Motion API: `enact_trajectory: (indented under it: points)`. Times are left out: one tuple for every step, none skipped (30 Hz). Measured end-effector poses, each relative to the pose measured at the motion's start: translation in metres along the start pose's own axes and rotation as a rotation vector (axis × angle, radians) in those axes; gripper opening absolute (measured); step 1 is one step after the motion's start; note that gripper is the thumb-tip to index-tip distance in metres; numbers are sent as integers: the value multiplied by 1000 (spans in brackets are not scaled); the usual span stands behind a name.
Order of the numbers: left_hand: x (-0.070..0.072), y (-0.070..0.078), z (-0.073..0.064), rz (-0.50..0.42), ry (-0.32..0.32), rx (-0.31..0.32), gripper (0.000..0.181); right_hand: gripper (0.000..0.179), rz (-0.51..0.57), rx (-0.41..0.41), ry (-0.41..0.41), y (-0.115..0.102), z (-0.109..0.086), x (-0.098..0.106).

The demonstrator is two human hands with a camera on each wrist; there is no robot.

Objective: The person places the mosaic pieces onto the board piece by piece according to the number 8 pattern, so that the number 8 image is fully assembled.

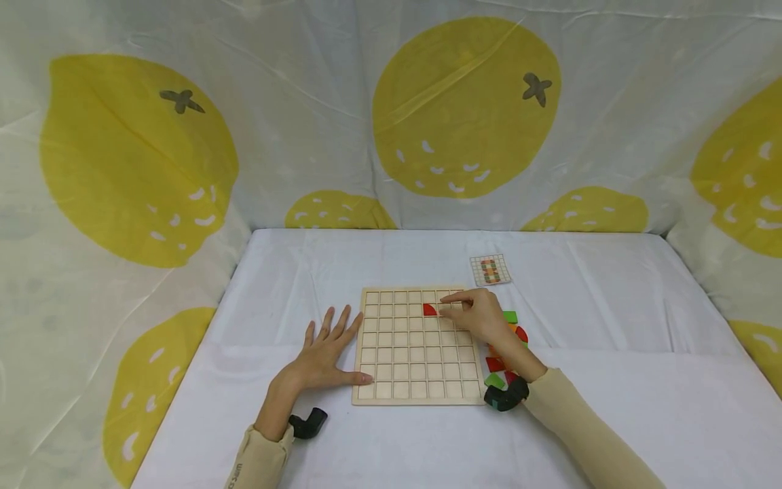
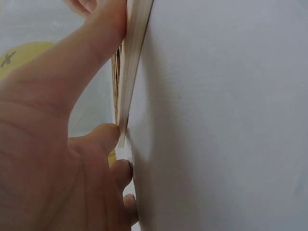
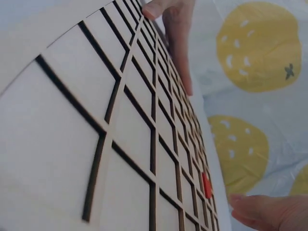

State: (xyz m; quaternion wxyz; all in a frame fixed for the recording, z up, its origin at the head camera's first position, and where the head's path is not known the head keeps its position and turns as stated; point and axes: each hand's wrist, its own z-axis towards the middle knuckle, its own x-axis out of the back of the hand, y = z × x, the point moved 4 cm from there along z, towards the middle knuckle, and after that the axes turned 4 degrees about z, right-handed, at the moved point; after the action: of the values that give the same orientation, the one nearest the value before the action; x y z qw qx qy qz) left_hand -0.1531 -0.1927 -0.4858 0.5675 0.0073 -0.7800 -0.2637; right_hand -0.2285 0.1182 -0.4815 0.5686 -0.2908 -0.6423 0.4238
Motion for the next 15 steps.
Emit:
enact_trajectory:
  points:
    - [0, 0, 0, 0, -1, 0, 122, 24, -12, 6, 1, 1, -2, 5]
    - [0, 0, 0, -1, -1, 0, 122, 23, -23, 7, 2, 3, -5, 10]
    - [0, 0, 0, 1, 0, -2, 122, 23, -33, 3, 5, 4, -7, 14]
    - [0, 0, 0, 3, 0, -3, 121, 23, -51, -1, 9, 6, -10, 20]
    - [-1, -1, -1, 4, 2, -5, 121, 23, -64, -5, 15, 8, -13, 25]
    - [-1, -1, -1, 3, 4, -6, 121, 23, -80, -16, 17, 11, -16, 30]
    - [-1, -1, -1, 2, 5, -8, 121, 24, -97, -25, 21, 13, -18, 35]
    - [-1, -1, -1, 2, 6, -8, 121, 24, -110, -37, 24, 16, -21, 40]
    - [-1, -2, -1, 4, 7, -8, 121, 25, -123, -49, 28, 19, -24, 45]
    - [-2, -2, -1, 4, 7, -7, 121, 26, -134, -68, 32, 22, -26, 49]
    - [-2, -2, -1, 4, 6, -6, 121, 26, -141, -83, 36, 25, -29, 53]
    - [-2, -2, -1, 4, 6, -5, 121, 27, -147, -96, 38, 28, -31, 56]
    - [-2, -2, 0, 5, 5, -5, 121, 27, -153, -102, 42, 30, -34, 60]
    - [-2, -2, 0, 7, 5, -4, 121, 27, -156, -105, 45, 32, -36, 63]
    - [-2, -2, 0, 7, 4, -4, 121, 27, -156, -109, 48, 35, -37, 66]
